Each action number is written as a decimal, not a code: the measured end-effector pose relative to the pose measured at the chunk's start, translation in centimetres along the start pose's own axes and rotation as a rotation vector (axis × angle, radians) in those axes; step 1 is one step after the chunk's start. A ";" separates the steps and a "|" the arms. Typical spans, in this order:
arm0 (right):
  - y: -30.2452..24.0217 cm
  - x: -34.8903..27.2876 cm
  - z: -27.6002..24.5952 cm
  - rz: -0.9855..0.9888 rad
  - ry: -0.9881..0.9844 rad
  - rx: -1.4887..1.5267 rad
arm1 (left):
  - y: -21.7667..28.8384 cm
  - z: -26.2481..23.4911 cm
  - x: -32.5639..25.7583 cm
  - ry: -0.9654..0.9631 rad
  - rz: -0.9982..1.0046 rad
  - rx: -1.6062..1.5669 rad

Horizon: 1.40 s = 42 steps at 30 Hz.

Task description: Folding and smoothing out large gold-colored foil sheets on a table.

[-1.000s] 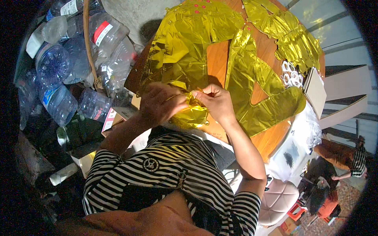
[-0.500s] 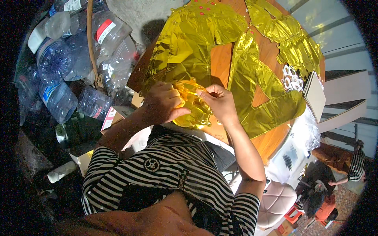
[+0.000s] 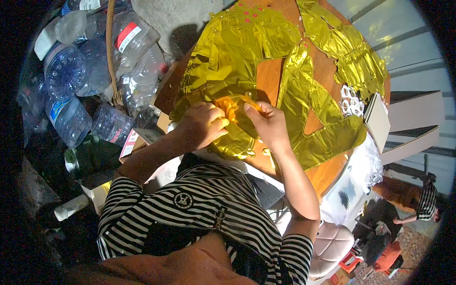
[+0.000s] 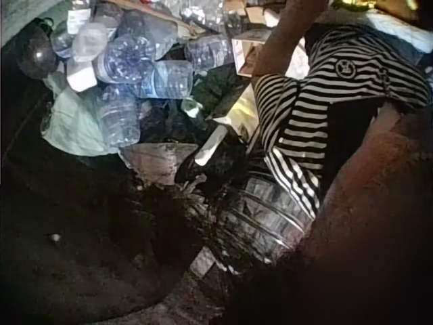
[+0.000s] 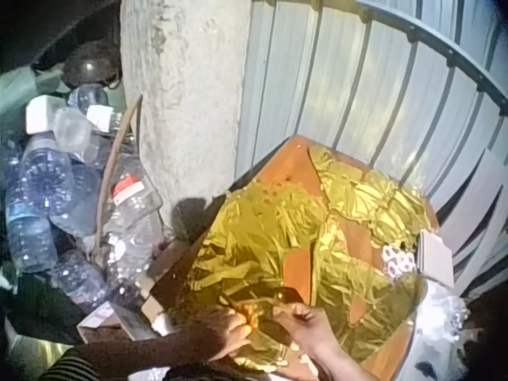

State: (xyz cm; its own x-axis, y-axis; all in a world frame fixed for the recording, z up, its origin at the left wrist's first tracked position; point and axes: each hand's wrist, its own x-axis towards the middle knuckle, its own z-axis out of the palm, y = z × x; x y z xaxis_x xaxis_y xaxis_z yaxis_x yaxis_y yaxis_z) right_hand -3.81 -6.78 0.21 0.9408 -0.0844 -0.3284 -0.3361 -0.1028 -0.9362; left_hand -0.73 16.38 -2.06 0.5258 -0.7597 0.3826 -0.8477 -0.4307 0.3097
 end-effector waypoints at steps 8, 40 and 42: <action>-10.1 2.0 -2.1 -0.164 0.257 -0.174 | -0.4 -0.6 0.3 -0.069 -0.001 -0.106; -44.8 22.3 -24.1 -0.921 0.611 -0.355 | -14.5 -0.2 11.1 -0.150 0.159 0.033; -46.7 19.6 -26.6 -0.907 0.672 -0.454 | -14.4 -0.1 11.8 -0.170 0.177 0.017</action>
State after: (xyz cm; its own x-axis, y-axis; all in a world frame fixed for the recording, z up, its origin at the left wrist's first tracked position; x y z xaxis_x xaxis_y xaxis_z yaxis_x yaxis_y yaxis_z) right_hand 29.16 -29.98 40.82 0.6768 -0.2841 0.6791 0.3200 -0.7172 -0.6190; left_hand 17.64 13.69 -1.90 0.3509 -0.8945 0.2771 -0.9272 -0.2906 0.2361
